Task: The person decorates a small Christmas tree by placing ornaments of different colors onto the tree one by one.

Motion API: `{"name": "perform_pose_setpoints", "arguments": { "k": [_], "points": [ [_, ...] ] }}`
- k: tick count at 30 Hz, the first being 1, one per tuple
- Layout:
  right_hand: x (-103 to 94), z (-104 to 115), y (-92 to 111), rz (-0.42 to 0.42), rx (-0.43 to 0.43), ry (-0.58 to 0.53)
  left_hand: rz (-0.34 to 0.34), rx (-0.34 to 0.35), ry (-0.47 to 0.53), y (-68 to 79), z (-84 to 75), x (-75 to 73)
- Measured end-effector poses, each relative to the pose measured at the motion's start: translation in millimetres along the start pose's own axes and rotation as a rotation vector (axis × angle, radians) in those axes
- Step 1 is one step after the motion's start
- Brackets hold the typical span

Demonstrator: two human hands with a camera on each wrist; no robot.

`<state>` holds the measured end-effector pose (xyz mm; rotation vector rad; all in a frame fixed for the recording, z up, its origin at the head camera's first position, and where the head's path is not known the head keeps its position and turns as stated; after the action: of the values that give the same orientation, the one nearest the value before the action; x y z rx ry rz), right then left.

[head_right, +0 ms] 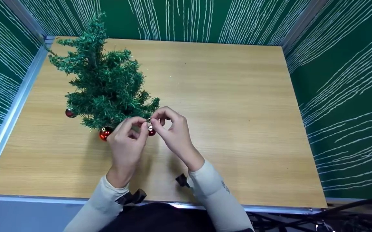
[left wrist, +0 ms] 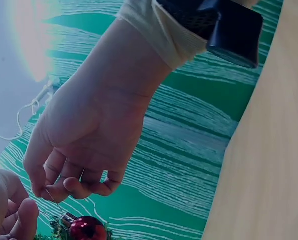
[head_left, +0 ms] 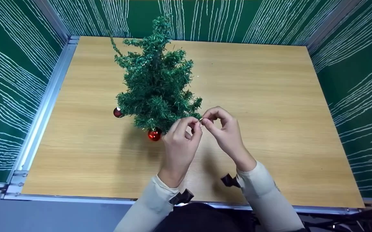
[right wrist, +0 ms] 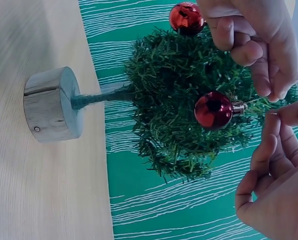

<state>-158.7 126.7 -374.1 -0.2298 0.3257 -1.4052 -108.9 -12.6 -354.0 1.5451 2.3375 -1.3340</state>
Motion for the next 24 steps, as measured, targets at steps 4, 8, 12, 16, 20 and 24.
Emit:
{"name": "perform_pose_setpoints", "arguments": {
  "k": [4, 8, 12, 16, 20, 24],
  "points": [
    [1.6, -5.6, -5.1, -0.003, 0.024, 0.019, 0.019, 0.016, -0.089, -0.4, -0.6, 2.2],
    [2.7, -9.9, -8.5, -0.004, 0.037, 0.045, 0.056, 0.012, -0.150, -3.3, -1.2, 3.1],
    [3.4, -13.1, -11.0, -0.009, 0.038, 0.057, 0.065, 0.014, -0.193, -6.3, -3.0, 2.5],
    [4.8, -15.1, -13.0, -0.011, 0.041, 0.062, 0.046, 0.014, -0.213, -7.9, -2.4, 0.7],
    [6.2, -15.4, -15.3, -0.009, 0.040, 0.068, 0.025, 0.015, -0.237, -8.3, -0.7, -0.5],
    [7.8, -17.8, -18.1, 0.000, 0.052, 0.077, 0.003, 0.028, -0.278, -7.7, 0.0, -0.8]
  ]
}}
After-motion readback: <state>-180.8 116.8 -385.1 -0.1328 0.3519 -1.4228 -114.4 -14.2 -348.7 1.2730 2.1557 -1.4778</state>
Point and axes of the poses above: each hand's wrist, its own y-axis away from the middle knuckle, its own x-axis out of the palm, z = x × y, the point moved 8 cm from there along -y, towards the middle knuckle, and after that the axes turned 6 degrees about -y, right-handed, at the moved point
